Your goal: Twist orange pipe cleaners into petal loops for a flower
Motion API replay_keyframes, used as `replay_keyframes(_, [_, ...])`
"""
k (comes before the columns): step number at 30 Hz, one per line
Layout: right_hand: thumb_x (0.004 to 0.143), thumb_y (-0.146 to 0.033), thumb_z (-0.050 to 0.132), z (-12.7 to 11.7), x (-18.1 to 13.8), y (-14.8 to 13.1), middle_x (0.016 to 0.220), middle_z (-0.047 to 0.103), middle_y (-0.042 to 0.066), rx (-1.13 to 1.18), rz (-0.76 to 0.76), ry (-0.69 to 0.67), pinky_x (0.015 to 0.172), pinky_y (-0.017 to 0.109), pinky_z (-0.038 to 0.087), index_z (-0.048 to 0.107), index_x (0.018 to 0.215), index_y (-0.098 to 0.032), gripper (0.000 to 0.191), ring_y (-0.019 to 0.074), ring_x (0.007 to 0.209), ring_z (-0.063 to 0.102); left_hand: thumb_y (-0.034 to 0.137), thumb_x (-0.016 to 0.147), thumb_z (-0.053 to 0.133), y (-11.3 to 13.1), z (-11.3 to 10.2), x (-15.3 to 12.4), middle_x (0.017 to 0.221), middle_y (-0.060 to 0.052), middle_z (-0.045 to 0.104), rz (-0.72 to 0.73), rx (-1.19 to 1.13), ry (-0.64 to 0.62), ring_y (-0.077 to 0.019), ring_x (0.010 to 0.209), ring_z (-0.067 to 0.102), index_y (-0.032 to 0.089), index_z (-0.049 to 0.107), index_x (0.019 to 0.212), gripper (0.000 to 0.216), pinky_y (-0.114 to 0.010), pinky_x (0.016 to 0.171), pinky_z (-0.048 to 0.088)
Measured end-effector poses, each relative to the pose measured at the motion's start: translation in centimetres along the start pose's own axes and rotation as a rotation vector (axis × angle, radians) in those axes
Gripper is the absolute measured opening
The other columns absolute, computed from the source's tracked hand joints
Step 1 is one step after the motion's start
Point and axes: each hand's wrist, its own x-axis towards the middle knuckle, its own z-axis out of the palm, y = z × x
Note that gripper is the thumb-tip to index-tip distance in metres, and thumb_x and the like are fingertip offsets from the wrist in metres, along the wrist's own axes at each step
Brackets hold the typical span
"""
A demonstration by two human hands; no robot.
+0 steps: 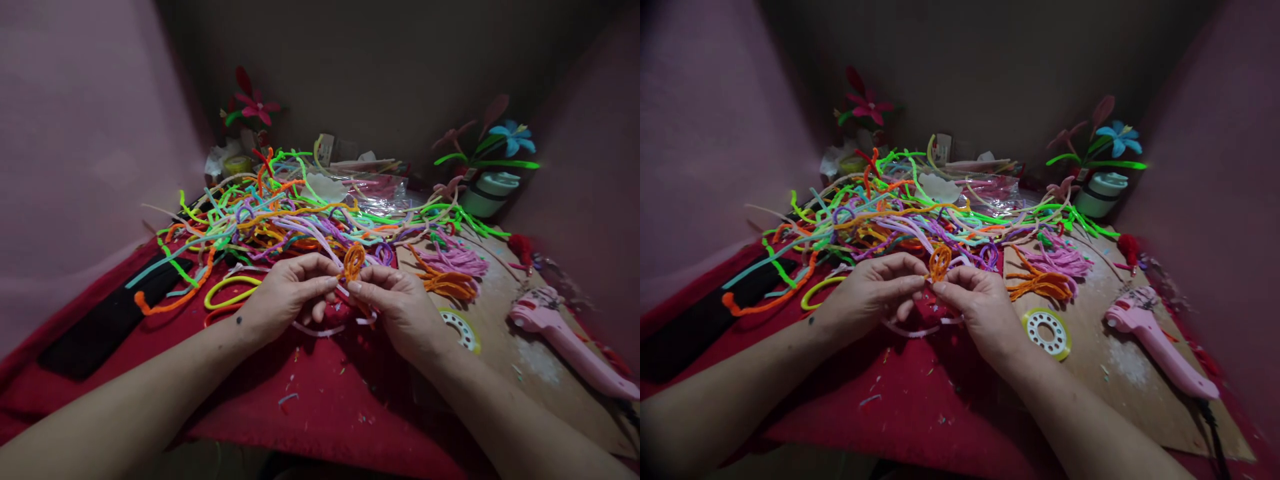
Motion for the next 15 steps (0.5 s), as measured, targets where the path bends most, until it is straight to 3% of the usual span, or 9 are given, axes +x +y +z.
replay_keyframes(10, [0.067,-0.023,0.067,-0.07,0.07,-0.38,0.053,0.049,-0.004,0.035,0.071,-0.124,0.049,0.023,0.026,0.057,0.06,-0.014,0.015,0.0058,0.048,0.037,0.017,0.075,0.06,0.23,0.25,-0.32,0.053,0.005,0.054,0.111,0.1,0.024,-0.0034,0.042,0.048,0.013,0.06,0.077,0.005,-0.013,0.042,0.036])
replay_keyframes(15, [0.067,-0.029,0.069,-0.01,0.05,-0.3,0.051,0.047,-0.005,-0.009,0.093,-0.11,0.048,0.023,0.024,0.056,0.061,-0.014,0.021,0.0059,0.046,0.035,0.018,0.076,0.058,0.07,0.11,-0.44,0.052,0.005,0.054,0.129,0.17,0.012,-0.0053,0.042,0.05,0.014,0.058,0.078,0.005,-0.015,0.044,0.039])
